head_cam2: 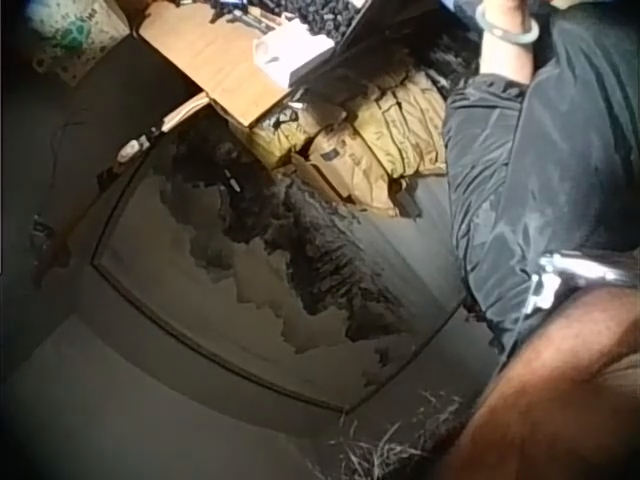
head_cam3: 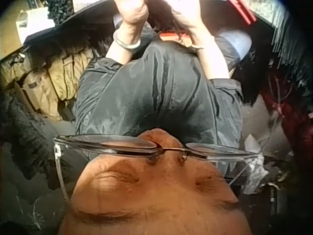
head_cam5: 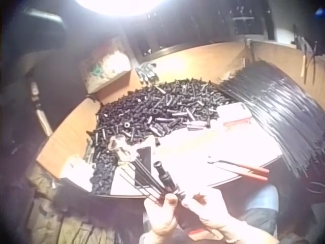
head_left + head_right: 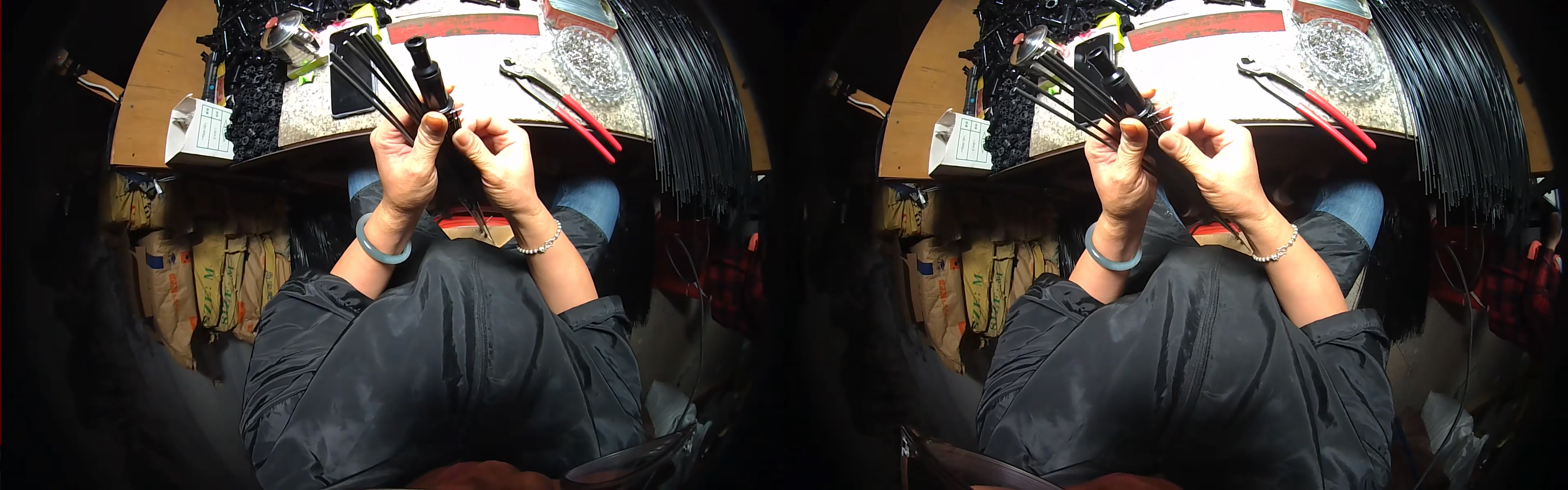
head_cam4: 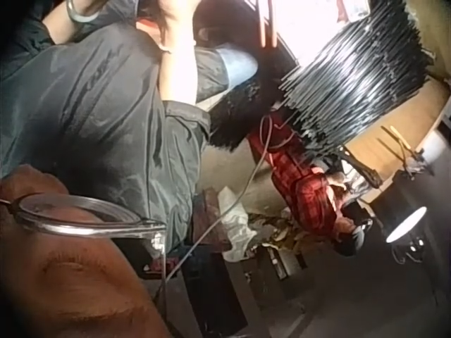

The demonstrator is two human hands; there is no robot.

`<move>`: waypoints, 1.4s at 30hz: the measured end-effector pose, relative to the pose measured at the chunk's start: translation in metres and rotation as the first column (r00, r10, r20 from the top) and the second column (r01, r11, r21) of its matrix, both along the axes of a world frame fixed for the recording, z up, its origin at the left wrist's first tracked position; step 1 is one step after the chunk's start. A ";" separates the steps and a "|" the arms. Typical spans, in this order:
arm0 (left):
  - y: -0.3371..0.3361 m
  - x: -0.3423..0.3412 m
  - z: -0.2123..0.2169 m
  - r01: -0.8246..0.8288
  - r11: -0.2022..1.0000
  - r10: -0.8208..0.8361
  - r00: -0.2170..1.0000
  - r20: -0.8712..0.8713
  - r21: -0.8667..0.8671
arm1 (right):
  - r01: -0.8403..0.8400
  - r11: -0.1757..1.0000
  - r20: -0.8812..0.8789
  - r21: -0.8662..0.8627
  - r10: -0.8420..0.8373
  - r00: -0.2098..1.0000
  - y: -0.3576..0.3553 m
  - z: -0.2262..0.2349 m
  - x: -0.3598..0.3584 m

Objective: Assembling cables by attaching connectors and using pliers to secure components.

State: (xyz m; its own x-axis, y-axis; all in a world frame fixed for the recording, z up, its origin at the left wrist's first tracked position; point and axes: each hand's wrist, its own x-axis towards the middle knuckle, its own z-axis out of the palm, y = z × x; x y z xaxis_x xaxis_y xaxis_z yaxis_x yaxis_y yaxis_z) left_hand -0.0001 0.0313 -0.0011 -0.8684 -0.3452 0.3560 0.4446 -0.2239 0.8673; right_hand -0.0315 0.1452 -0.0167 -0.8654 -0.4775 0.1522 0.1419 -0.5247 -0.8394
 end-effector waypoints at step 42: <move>0.000 0.002 -0.001 -0.076 0.997 0.076 0.996 -0.044 0.017 | 0.140 0.988 -0.135 0.067 -0.130 0.982 -0.007 -0.003 0.010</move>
State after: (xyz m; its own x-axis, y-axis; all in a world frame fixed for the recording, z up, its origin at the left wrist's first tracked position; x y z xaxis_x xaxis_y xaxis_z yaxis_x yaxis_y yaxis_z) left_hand 0.0015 0.0312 -0.0024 -0.8227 -0.4151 0.3883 0.4991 -0.2008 0.8429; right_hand -0.0220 0.1378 -0.0198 -0.8981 -0.3721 0.2347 -0.0383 -0.4653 -0.8843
